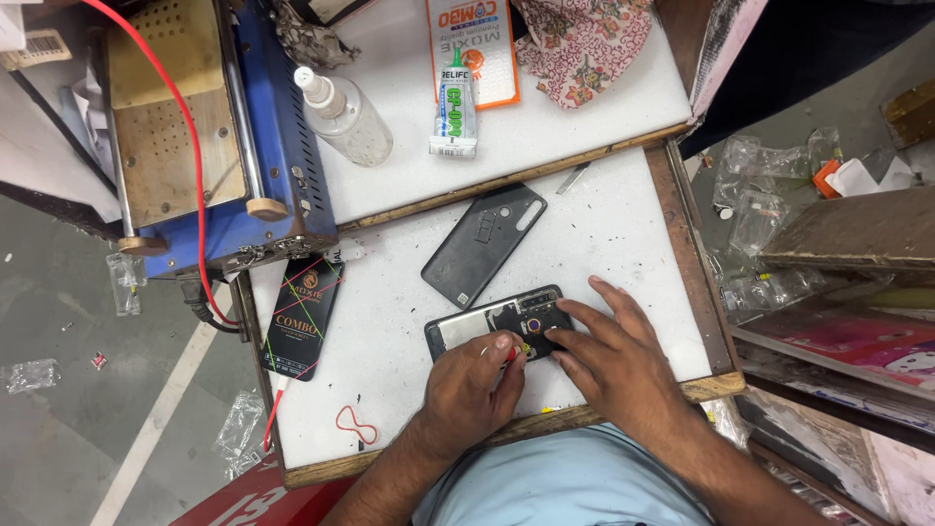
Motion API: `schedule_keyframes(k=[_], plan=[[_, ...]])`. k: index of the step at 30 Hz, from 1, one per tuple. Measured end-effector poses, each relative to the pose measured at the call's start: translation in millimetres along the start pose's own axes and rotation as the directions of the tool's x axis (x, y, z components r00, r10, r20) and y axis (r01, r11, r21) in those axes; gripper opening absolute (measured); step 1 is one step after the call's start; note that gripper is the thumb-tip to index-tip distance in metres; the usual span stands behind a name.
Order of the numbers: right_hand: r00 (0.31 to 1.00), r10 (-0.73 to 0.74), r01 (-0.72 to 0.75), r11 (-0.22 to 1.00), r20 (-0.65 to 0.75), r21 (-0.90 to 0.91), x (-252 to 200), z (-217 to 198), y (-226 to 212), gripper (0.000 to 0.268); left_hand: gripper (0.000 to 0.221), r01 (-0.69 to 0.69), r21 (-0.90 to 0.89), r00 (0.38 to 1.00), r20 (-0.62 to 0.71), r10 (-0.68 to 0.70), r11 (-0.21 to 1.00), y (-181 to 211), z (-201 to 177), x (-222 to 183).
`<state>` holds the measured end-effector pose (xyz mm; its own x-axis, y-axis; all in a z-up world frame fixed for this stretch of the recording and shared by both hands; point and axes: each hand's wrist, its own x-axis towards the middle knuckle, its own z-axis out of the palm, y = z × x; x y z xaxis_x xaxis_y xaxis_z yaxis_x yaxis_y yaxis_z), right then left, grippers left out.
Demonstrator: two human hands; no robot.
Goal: The person applies adhesive to the back of a disassembled smartphone using a small applicator, then wipes the surface with a cloth. They then handle a second blue smartphone, inserting a SIM card tray and pressing the edges of the device.
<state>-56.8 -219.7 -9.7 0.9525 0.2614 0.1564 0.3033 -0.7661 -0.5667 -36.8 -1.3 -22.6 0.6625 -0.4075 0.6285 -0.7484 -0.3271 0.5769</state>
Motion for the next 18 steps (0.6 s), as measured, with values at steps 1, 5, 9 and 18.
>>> schedule_keyframes(k=[1,5,9,18], plan=[[1.0,-0.006,0.006,1.0,-0.012,-0.014,-2,4,1,0.029,0.072,-0.001,0.005,1.0,-0.003,0.001,1.0,-1,1,-1],[0.999,-0.004,0.003,1.0,-0.036,-0.009,-8,11,6,0.027,0.069,0.013,0.033,1.0,0.01,-0.013,0.999,-2,5,-3],[1.0,-0.002,0.002,1.0,-0.021,-0.009,-9,12,9,0.029,0.069,0.007,0.015,1.0,0.025,-0.007,1.0,-2,8,-1],[1.0,0.004,-0.004,1.0,-0.002,-0.014,-12,17,13,0.027,0.07,0.005,0.02,1.0,0.0,-0.005,1.0,-6,12,-10]])
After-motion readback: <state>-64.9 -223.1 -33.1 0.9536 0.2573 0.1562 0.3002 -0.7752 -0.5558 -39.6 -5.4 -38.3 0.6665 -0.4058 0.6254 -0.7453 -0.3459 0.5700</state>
